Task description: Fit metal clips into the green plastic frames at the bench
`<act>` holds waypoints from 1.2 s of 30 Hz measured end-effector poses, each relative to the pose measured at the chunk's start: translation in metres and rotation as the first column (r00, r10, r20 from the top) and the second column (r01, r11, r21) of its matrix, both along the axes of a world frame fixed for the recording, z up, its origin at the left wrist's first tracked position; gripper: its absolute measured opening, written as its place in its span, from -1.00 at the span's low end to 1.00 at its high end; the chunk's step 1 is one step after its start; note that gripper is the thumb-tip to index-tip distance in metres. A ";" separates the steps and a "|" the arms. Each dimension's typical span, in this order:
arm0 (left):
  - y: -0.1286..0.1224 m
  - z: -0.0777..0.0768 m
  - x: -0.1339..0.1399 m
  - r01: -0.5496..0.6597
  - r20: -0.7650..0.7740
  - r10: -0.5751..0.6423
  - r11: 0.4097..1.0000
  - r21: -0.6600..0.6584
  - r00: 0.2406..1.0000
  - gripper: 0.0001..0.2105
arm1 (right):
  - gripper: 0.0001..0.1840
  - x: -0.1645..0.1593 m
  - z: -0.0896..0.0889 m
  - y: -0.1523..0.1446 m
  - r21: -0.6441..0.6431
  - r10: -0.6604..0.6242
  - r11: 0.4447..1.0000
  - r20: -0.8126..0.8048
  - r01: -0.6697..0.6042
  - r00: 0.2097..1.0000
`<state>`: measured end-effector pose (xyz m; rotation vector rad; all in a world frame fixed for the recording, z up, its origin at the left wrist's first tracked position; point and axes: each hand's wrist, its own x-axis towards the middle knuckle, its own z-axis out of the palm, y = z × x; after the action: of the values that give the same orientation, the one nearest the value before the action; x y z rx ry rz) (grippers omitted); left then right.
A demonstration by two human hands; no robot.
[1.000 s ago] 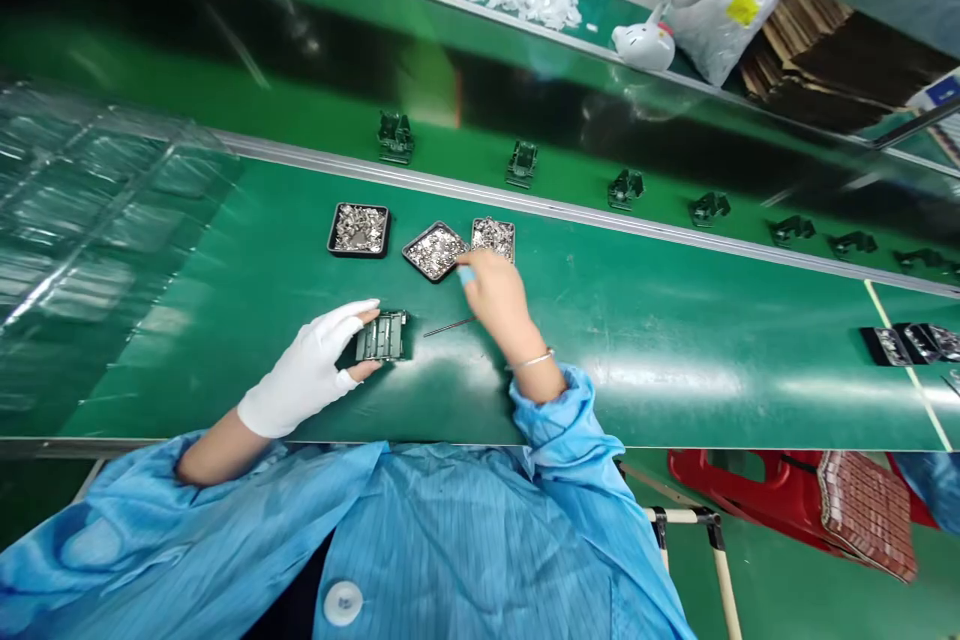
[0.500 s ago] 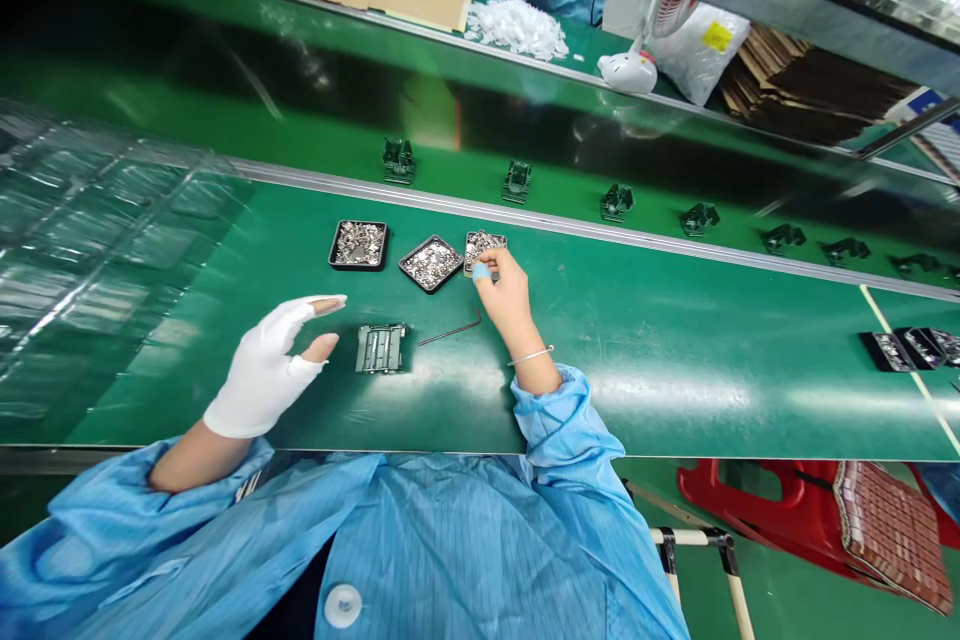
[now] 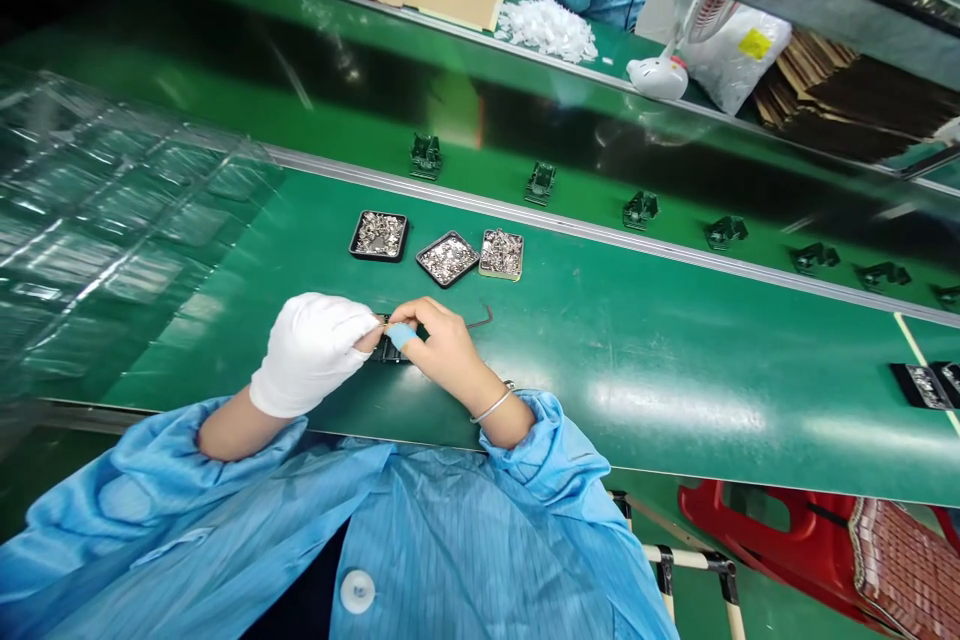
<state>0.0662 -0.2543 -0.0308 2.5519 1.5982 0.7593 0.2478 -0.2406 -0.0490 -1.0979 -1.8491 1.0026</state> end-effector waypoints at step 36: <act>0.007 -0.045 0.011 -0.040 0.472 0.229 0.926 -0.376 0.852 -0.72 | -0.82 -0.012 -0.035 0.017 -0.260 -0.009 0.965 -0.172 -0.036 0.985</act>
<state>0.0777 -0.2468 -0.0754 1.8011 1.5637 0.9539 0.2358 -0.2237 -0.0841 -1.1128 -1.6192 1.3369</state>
